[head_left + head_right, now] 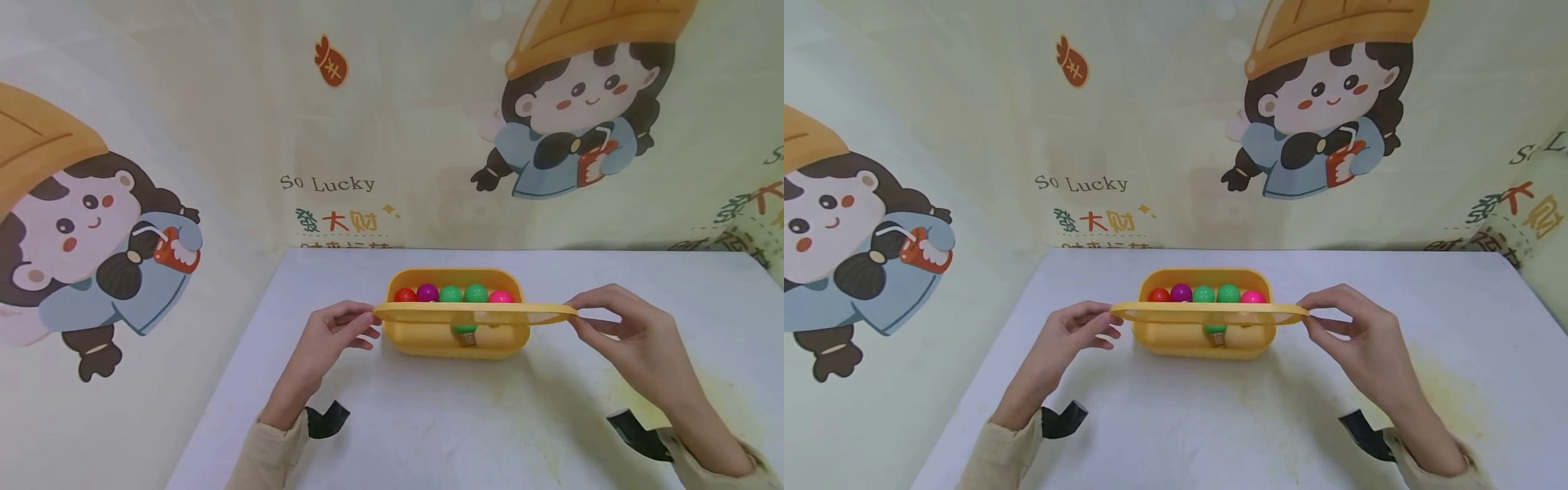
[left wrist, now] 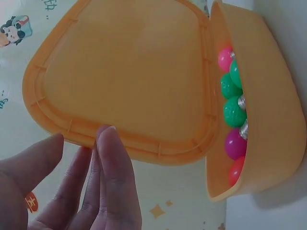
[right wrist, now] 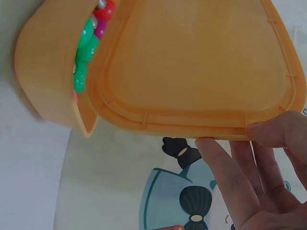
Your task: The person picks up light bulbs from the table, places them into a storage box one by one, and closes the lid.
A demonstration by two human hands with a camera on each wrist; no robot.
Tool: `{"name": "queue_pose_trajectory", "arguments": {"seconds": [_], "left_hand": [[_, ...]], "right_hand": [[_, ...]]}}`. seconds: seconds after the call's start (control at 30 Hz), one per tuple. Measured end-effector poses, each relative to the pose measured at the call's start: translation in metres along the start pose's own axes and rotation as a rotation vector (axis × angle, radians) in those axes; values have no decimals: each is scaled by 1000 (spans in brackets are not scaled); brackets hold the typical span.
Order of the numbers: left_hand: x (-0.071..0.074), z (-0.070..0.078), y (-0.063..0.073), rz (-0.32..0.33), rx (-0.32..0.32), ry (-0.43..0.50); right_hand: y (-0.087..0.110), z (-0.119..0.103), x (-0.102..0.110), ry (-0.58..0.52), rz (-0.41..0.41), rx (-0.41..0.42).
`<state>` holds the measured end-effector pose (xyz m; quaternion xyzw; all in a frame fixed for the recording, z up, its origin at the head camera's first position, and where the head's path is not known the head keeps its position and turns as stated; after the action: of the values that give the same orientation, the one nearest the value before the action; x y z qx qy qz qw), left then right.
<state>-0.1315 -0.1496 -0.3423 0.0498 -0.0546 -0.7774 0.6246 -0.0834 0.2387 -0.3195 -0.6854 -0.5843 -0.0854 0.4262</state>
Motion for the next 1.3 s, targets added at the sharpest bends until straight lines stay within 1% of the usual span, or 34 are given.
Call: {"name": "queue_pose_trajectory", "arguments": {"seconds": [0.13, 0.33, 0.37, 0.57, 0.6, 0.73, 0.87, 0.97, 1.03, 1.1, 1.17, 1.3], "left_hand": [[0, -2, -2, 28, 22, 10], [-1, -7, -7, 69, 41, 52], [-1, -8, -8, 73, 46, 58], [-3, -14, -12, 84, 84, 110], [-4, -15, -13, 85, 91, 121], [-3, -19, -14, 84, 119, 172], [-3, -22, -15, 66, 139, 251], [-3, -24, -16, 47, 151, 311], [-3, -25, -17, 38, 159, 332], [-3, -26, -17, 36, 163, 339], [-4, -27, -18, 36, 164, 334], [-5, -30, -19, 44, 159, 327]], "right_hand": [[0, 2, -2, -37, 0, 15], [-1, 6, -6, -85, -27, 23], [-1, 7, -7, -92, -31, 32], [1, 15, -13, -223, -69, 102], [1, 16, -14, -230, -74, 107], [2, 20, -17, -198, -69, 149], [2, 21, -19, -95, -64, 186], [1, 23, -20, -13, -59, 190], [1, 24, -21, 14, -48, 194], [0, 25, -21, 22, -44, 184], [0, 28, -23, -2, -47, 173], [2, 33, -28, -66, -113, 113]]}}
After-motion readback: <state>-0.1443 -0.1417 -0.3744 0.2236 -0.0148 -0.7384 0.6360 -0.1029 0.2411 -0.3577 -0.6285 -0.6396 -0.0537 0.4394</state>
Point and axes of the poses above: each hand's wrist, its own y-axis away from the middle knuckle, its own x-axis out of the back of the hand, z = x × y, the point moved 3 cm from there along -y, towards the middle knuckle, and after that the axes turned 13 degrees about y, right-handed, at the moved point
